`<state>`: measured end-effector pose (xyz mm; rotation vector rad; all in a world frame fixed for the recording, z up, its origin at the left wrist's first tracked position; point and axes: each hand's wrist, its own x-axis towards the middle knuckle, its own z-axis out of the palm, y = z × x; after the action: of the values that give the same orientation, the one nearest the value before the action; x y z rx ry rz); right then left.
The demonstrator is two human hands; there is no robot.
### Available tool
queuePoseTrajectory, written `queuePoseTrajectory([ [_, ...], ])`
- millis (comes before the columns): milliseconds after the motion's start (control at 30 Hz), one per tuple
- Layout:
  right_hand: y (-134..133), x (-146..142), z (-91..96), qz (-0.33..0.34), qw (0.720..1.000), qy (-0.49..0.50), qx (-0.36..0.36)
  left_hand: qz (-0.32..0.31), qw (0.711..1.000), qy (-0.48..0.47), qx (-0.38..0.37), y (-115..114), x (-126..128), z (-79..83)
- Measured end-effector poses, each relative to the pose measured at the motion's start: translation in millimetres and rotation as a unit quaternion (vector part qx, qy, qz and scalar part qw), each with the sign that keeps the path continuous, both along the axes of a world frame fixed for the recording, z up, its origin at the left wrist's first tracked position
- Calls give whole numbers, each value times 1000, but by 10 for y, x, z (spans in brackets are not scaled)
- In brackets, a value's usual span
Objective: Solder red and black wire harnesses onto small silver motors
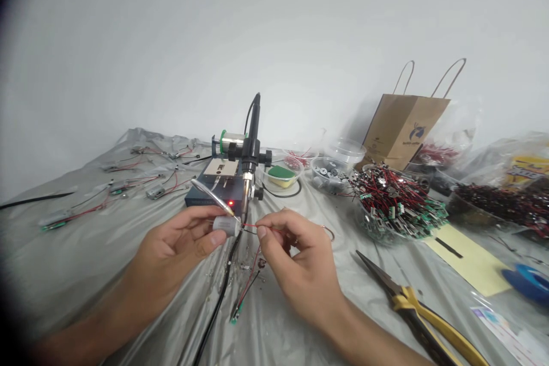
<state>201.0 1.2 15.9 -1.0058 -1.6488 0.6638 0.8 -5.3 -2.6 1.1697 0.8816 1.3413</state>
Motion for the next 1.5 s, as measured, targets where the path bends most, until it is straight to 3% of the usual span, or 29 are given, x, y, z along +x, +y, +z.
queuePoseTrajectory([
  [1500, -15, 15, 10, -8, 1000, -17, 4, 4, 1000, 7, -1, -8, -5, 33],
])
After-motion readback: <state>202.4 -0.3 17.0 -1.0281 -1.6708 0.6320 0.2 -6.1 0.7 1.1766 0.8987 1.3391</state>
